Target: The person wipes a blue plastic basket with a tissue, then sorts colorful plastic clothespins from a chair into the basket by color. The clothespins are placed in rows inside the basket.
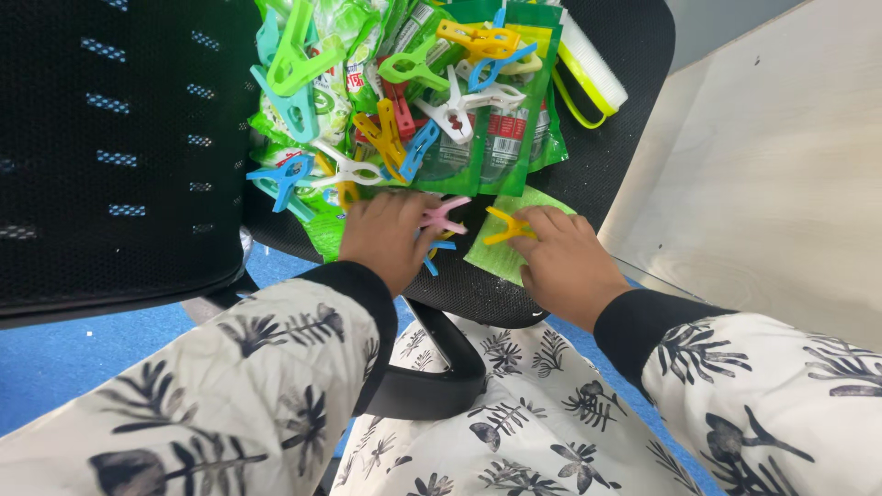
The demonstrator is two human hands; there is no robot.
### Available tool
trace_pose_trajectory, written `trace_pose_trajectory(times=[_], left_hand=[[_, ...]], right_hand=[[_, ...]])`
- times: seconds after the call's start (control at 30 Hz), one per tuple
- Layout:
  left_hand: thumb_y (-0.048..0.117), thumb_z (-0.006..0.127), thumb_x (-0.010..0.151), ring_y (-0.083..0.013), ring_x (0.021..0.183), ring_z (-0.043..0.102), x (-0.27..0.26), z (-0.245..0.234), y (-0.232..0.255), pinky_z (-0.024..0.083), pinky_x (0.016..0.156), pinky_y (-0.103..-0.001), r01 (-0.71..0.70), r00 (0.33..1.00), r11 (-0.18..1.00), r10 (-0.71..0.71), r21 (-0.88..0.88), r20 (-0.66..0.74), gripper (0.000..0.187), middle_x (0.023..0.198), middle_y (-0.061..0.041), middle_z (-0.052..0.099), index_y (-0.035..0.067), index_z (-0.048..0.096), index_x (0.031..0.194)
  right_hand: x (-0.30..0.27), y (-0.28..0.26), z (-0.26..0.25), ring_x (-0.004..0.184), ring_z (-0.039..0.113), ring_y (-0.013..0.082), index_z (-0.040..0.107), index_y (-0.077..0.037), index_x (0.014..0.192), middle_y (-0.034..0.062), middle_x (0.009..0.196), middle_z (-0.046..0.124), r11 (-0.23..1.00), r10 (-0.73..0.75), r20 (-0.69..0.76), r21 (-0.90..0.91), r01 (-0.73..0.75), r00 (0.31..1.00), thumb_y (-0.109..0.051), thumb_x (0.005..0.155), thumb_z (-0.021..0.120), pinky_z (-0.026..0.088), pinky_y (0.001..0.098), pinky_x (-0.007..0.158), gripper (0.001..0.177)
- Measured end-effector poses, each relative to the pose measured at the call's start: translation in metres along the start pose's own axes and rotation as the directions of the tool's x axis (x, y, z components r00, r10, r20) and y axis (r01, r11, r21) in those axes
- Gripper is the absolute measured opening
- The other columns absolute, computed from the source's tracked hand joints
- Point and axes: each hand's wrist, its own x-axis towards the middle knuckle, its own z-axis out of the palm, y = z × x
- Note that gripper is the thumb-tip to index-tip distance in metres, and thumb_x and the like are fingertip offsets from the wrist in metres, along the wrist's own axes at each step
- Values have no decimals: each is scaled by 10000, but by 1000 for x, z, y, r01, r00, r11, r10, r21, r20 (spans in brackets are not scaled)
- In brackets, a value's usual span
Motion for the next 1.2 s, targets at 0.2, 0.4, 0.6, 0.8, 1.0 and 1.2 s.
trace_pose_trajectory(times=[0.2, 0.4, 0.6, 0.8, 1.0, 1.2], left_hand=[[116, 686, 843, -225, 1196, 568, -13, -9, -12, 393, 1022, -456, -13, 996, 972, 33, 235, -82, 260, 1147, 45, 644, 215, 665, 1082], [184, 686, 808, -271, 1297, 474, -17, 8, 6, 333, 1075, -506, 58, 993, 953, -23, 297, -120, 375, 1296, -11, 573, 204, 690, 1183], [354, 714, 852, -361, 1277, 431, -6, 26, 24, 331, 1008, -494, 165, 984, 961, -177, 223, 34, 468, 1338, -109, 529, 97, 661, 1240], [491, 764, 747, -368, 1222, 437, -12, 46, 41, 329, 986, -519, 363, 924, 879, -383, 308, 5, 705, 1326, -149, 480, 40, 600, 1263], [514, 825, 676, -386, 1193, 468, -1, 54, 33, 389, 900, -536, 336, 916, 864, -393, 375, 83, 800, 1327, -176, 461, 98, 579, 1314], [388, 835, 624, -363, 1138, 527, 1, 54, 33, 451, 802, -540, 341, 913, 861, -399, 377, 87, 747, 1293, -152, 478, 137, 589, 1284]], right_hand=[[2, 0, 2, 1266, 503, 303, 721, -93, 1160, 120, 1386, 531, 998, 62, 28, 15, -63, 998, -112, 811, 661, 406, 465, 1006, 355], [-5, -4, 6, 1253, 508, 339, 704, -51, 1181, 179, 1394, 518, 999, 43, -35, 17, -43, 998, -117, 796, 676, 414, 479, 991, 392], [-10, -9, 4, 1242, 516, 362, 702, -52, 1205, 188, 1398, 521, 996, 71, -69, 56, -67, 995, -94, 784, 680, 411, 478, 1030, 423], [-19, -14, 3, 1250, 511, 366, 705, -61, 1220, 181, 1394, 525, 985, 123, -75, 129, -113, 990, -76, 787, 684, 404, 486, 1016, 434], [-21, -17, 4, 1268, 508, 369, 696, -57, 1234, 192, 1415, 514, 985, 126, -81, 130, -115, 989, -74, 782, 686, 402, 487, 1034, 453], [-22, -20, 5, 1287, 489, 387, 686, -42, 1240, 206, 1421, 504, 984, 115, -94, 147, -101, 989, -83, 772, 695, 384, 493, 1051, 469]])
